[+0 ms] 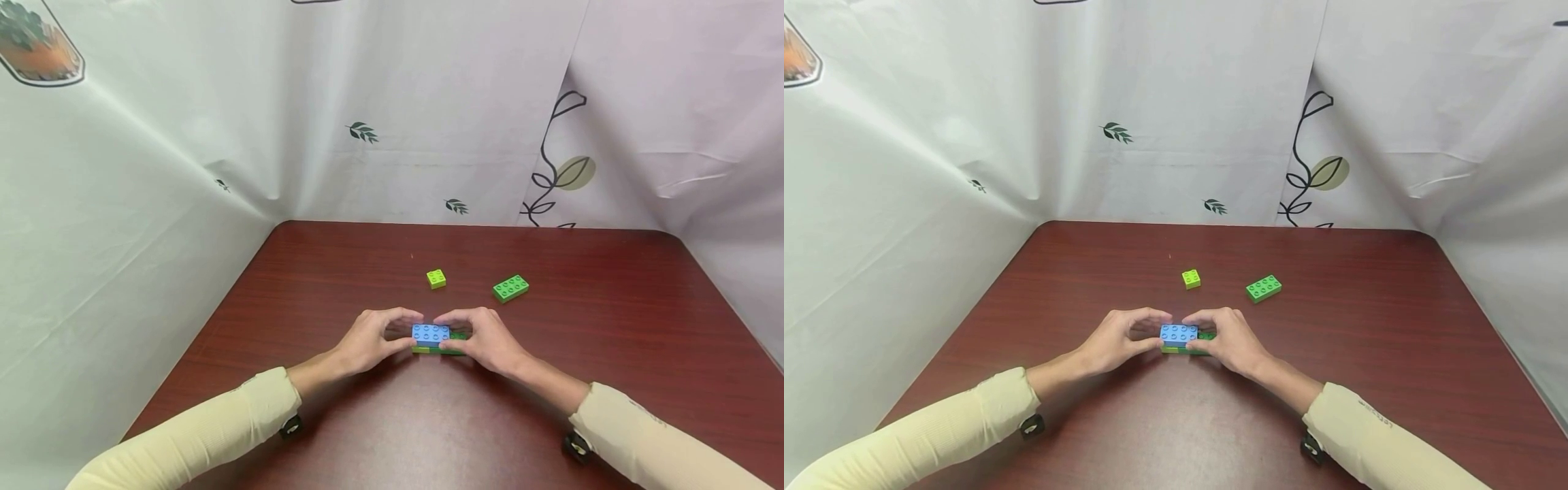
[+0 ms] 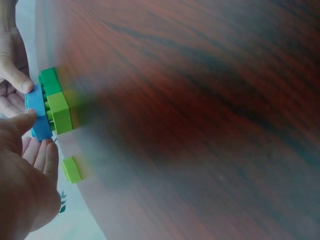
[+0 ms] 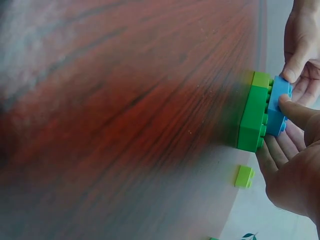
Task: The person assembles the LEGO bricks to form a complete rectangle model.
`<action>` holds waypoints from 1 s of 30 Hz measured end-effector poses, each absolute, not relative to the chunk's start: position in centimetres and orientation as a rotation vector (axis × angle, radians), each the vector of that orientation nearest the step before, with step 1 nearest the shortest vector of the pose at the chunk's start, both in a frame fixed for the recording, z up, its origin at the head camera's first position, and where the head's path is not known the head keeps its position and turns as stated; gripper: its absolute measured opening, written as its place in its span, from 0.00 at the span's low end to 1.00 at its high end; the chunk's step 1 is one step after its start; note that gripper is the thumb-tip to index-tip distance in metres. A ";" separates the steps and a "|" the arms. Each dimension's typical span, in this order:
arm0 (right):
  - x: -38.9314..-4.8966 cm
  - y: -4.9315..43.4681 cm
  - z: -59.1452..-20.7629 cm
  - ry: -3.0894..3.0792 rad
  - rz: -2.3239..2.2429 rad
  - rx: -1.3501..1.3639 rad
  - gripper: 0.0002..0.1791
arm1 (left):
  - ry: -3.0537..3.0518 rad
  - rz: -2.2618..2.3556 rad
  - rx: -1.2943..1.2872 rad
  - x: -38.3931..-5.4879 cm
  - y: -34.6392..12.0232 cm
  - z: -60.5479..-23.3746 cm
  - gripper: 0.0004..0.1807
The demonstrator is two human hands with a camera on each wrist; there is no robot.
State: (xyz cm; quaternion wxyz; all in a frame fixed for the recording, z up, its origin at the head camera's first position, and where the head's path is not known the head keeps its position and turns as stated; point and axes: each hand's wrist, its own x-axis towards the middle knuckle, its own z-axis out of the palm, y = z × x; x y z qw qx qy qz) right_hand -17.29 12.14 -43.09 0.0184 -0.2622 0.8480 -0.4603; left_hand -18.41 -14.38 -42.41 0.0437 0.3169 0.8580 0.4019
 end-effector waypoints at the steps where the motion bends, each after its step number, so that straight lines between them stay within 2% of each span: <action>1: -17.3 12.1 -43.1 2.634 -1.428 -0.816 0.21 | 2.623 1.229 0.964 -18.4 -14.4 -42.4 0.23; 30: -17.1 11.9 -42.9 2.631 -1.388 -0.769 0.19 | 2.619 1.181 0.899 -18.0 -14.5 -42.6 0.25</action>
